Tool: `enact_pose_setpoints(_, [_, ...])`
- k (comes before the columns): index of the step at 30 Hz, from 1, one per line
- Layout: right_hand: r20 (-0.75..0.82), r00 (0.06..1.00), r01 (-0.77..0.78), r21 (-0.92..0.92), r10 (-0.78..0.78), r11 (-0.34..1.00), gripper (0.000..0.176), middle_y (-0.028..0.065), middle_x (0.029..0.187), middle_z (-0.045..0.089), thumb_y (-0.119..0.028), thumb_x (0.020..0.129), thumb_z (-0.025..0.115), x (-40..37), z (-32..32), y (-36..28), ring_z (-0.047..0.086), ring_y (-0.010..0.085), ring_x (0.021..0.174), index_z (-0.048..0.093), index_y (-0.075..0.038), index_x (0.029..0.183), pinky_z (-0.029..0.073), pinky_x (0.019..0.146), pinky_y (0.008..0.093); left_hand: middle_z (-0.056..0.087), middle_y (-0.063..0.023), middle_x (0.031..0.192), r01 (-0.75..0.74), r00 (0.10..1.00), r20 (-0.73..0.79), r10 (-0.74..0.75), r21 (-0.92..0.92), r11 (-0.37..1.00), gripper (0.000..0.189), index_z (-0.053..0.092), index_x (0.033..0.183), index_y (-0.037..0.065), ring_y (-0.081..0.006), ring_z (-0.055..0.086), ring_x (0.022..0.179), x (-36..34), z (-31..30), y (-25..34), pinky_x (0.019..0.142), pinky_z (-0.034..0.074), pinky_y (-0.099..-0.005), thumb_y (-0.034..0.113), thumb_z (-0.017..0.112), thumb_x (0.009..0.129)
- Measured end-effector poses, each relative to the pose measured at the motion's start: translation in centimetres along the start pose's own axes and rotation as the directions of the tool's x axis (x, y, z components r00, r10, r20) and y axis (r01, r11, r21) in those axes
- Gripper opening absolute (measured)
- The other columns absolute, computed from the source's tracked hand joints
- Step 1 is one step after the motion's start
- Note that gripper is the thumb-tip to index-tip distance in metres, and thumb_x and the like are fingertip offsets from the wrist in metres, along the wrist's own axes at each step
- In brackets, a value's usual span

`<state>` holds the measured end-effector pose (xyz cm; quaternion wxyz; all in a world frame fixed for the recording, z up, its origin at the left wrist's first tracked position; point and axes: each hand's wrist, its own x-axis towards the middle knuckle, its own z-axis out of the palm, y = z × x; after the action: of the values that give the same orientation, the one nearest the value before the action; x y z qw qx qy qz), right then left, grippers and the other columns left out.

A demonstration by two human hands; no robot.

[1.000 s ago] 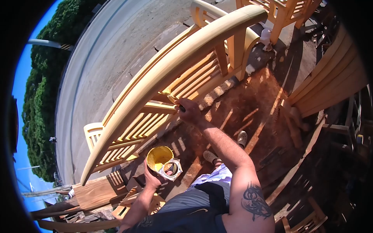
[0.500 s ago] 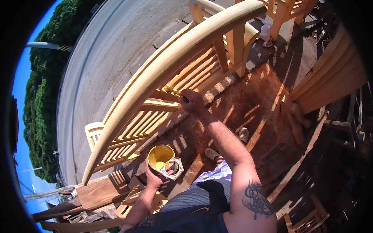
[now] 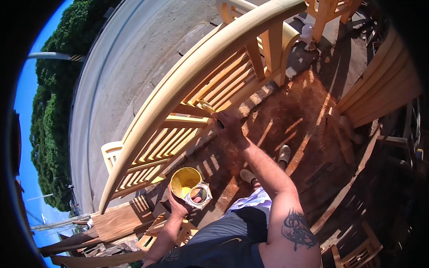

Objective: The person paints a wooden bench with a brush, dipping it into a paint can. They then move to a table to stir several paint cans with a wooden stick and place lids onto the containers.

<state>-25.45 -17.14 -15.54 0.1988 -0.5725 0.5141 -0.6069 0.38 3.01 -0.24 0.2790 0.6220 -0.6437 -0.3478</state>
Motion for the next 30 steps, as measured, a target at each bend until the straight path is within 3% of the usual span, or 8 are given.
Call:
enact_pose_setpoints(3, [0.097,0.988,0.120,0.006,-0.120,0.993,0.021,0.0132,0.090,0.072,-0.006,0.087,0.080,-0.2,0.8,0.6,0.072,0.0346,0.082,0.075,-0.009,0.107,0.059,0.071,0.0438,0.066,-0.0161,0.131,-0.017,1.000,-0.001,0.017,0.022,1.000,0.109,0.042,0.147,0.000,-0.0254,0.068,0.118,0.1,-0.1,0.4,0.104,0.054,-0.0399,0.039,0.105,0.066])
enact_pose_setpoints(10, [-0.094,0.995,0.016,-0.013,-0.017,1.000,0.021,0.0129,0.091,0.073,-0.006,0.085,0.081,0.4,0.0,0.2,0.073,0.0354,0.082,0.076,-0.007,0.106,0.060,0.073,0.0431,0.066,-0.0156,0.130,-0.026,1.000,-0.016,0.026,0.030,0.999,0.109,0.044,0.145,-0.001,-0.0249,0.068,0.117,0.4,-0.2,0.1,0.104,0.054,-0.0399,0.040,0.105,0.065])
enact_pose_setpoints(13, [0.061,0.995,0.080,0.057,-0.083,0.995,0.024,0.0140,0.094,0.074,-0.006,0.085,0.082,0.2,0.5,-0.1,0.074,0.0347,0.087,0.076,-0.007,0.108,0.060,0.076,0.0423,0.067,-0.0155,0.130,-0.013,1.000,-0.014,0.014,0.038,0.999,0.109,0.044,0.145,-0.001,-0.0250,0.068,0.117,0.0,-0.3,-0.2,0.104,0.054,-0.0400,0.040,0.105,0.065])
enact_pose_setpoints(18, [-0.224,0.964,-0.141,0.034,0.145,0.989,0.024,0.0136,0.094,0.075,-0.010,0.089,0.081,3.4,-0.8,3.1,0.075,0.0288,0.083,0.074,-0.008,0.112,0.060,0.075,0.0391,0.067,-0.0160,0.131,0.010,1.000,-0.008,-0.010,-0.008,1.000,0.112,0.044,0.147,0.000,-0.0260,0.068,0.119,0.1,-0.3,0.2,0.104,0.055,-0.0403,0.040,0.106,0.063])
enact_pose_setpoints(23, [-0.595,0.715,-0.358,0.141,0.368,0.923,0.018,0.0096,0.082,0.071,-0.015,0.097,0.076,4.6,-2.9,4.2,0.069,0.0185,0.071,0.073,-0.008,0.113,0.056,0.068,0.0340,0.066,-0.0167,0.132,-0.003,0.999,-0.033,0.000,-0.093,0.996,0.111,0.045,0.147,-0.001,-0.0259,0.069,0.118,-0.2,-0.2,-0.7,0.102,0.056,-0.0396,0.040,0.106,0.064])
enact_pose_setpoints(26, [-0.381,0.748,-0.445,0.317,0.543,0.837,0.019,0.0055,0.083,0.072,-0.022,0.098,0.076,3.1,1.8,3.2,0.068,0.0125,0.075,0.071,-0.008,0.111,0.055,0.070,0.0309,0.065,-0.0166,0.133,0.004,1.000,-0.016,-0.006,-0.100,0.995,0.107,0.046,0.146,-0.001,-0.0261,0.067,0.119,-0.4,0.2,-0.8,0.103,0.055,-0.0399,0.036,0.106,0.064])
enact_pose_setpoints(27, [-0.354,0.780,-0.448,0.259,0.516,0.856,0.025,0.0095,0.077,0.070,-0.027,0.098,0.075,2.4,3.1,1.4,0.070,0.0182,0.071,0.070,-0.006,0.110,0.056,0.068,0.0343,0.064,-0.0165,0.133,0.005,1.000,-0.006,-0.006,-0.104,0.995,0.107,0.047,0.146,-0.001,-0.0262,0.067,0.119,-0.3,0.4,-0.9,0.103,0.055,-0.0400,0.035,0.106,0.064])
enact_pose_setpoints(30, [-0.099,0.807,-0.505,0.394,0.582,0.768,0.021,0.0073,0.078,0.072,-0.024,0.098,0.074,0.9,3.4,0.1,0.070,0.0145,0.073,0.072,-0.005,0.107,0.056,0.069,0.0323,0.064,-0.0160,0.132,-0.005,1.000,0.012,0.006,-0.082,0.997,0.108,0.046,0.146,-0.001,-0.0265,0.066,0.119,0.1,0.6,-0.5,0.104,0.054,-0.0403,0.035,0.106,0.064])
